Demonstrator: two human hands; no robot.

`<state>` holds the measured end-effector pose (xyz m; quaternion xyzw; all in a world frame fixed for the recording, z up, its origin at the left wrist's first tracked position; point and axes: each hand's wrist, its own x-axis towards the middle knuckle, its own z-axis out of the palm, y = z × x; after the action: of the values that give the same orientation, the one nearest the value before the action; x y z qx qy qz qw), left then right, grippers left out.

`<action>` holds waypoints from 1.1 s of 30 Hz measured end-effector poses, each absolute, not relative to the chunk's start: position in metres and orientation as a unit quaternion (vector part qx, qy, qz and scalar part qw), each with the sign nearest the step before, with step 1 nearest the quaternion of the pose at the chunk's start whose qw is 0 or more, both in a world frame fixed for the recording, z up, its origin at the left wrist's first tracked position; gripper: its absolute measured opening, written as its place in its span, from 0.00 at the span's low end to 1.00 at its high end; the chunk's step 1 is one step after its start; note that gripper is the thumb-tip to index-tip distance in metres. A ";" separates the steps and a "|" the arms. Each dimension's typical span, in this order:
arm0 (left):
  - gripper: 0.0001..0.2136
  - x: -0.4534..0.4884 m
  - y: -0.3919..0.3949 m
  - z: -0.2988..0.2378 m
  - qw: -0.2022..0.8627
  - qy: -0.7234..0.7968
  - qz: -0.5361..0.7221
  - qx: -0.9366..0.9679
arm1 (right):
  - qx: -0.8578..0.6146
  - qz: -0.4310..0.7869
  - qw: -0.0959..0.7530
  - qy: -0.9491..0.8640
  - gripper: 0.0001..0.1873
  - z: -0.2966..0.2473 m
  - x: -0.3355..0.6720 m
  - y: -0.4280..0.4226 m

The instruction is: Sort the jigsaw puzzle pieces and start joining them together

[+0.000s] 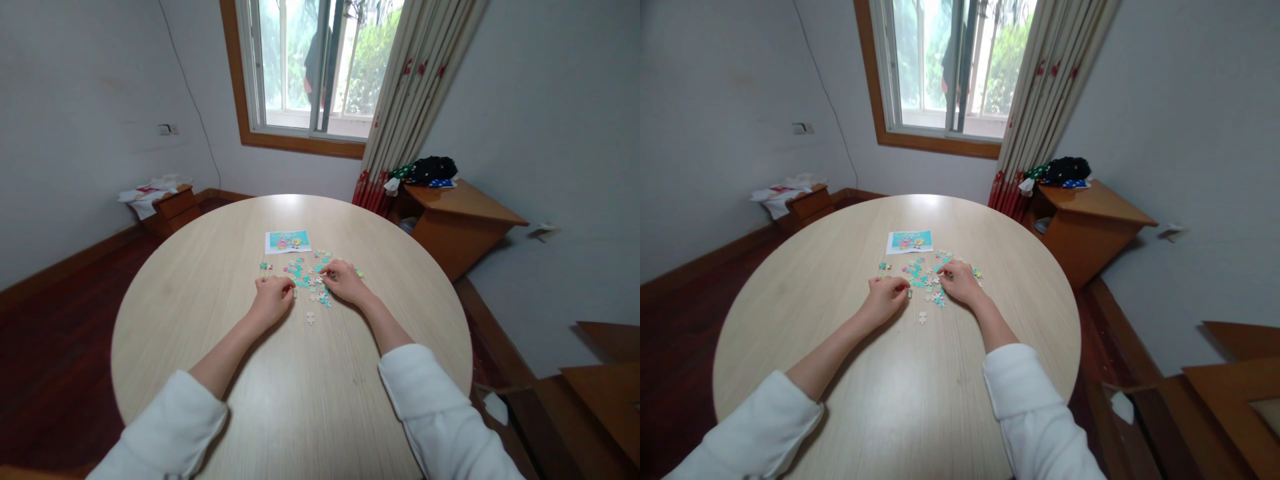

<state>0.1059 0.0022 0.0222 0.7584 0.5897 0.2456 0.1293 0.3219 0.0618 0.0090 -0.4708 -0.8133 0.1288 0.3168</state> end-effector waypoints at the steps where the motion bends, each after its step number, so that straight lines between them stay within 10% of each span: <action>1: 0.08 0.105 0.003 0.022 0.132 0.595 0.247 0.753 | -0.455 0.142 0.307 -0.824 0.08 0.010 0.321 0.061; 33: 0.06 0.102 0.003 0.019 0.103 0.589 0.228 0.768 | -0.547 0.179 0.334 -0.746 0.07 0.004 0.321 0.066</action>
<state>0.1017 0.0029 0.0187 0.7683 0.5892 0.2279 0.1034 0.3213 0.0659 0.0038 -0.5472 -0.7461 0.1795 0.3340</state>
